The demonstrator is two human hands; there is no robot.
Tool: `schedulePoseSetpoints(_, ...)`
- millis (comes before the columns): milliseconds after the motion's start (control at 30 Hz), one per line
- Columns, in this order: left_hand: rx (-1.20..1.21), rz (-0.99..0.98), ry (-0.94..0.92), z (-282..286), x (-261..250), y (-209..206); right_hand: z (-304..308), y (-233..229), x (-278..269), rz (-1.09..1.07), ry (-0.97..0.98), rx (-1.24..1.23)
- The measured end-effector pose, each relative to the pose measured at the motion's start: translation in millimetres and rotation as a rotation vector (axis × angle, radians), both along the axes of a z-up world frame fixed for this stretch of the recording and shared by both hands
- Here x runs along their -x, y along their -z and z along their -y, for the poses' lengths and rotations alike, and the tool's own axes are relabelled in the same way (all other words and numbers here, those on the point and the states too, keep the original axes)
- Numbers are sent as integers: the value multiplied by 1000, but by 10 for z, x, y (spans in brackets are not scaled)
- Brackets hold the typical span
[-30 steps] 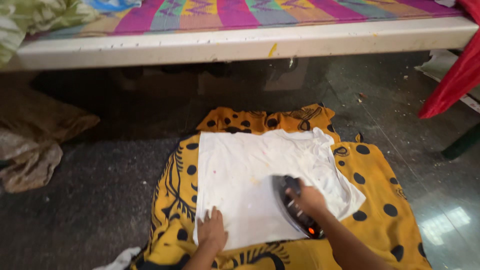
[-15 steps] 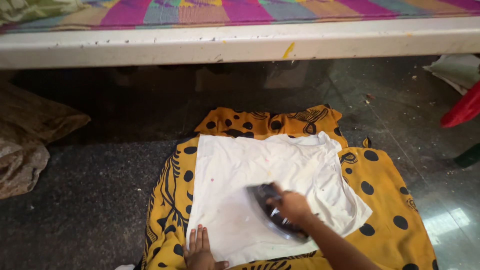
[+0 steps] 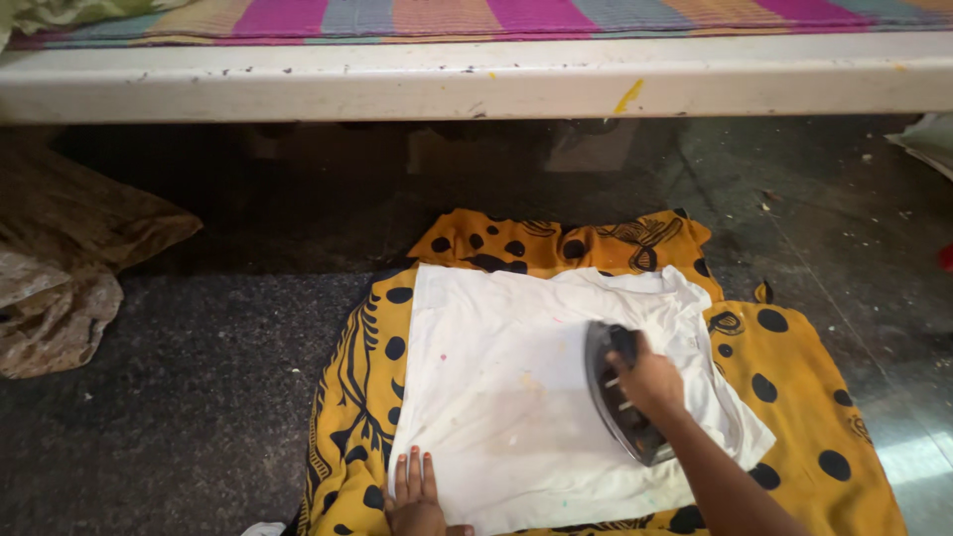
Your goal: The person irons a white t-shirt laid on a yellow patterned cloth on the floor. They repeatedly smooth the fabric with an iron, occasionally lifting and repositioning the shirt to continue ironing different sections.
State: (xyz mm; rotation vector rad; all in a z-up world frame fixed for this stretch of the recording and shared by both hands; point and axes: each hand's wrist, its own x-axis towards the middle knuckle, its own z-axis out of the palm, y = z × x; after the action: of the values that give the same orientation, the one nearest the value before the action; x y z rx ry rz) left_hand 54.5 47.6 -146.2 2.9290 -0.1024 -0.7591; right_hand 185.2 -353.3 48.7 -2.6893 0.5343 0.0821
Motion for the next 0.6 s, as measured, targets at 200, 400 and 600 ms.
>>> schedulePoseSetpoints(200,315,892,178,-35,-17,372,-903,143,124,0,-483,7)
schedulePoseSetpoints(400,31,1008,147,-19,-40,420,-1625,120,158,76,-640,16)
schedulePoseSetpoints(600,-78,-42,26,-16,-21,37,-1298,111,-220,51,-514,70)
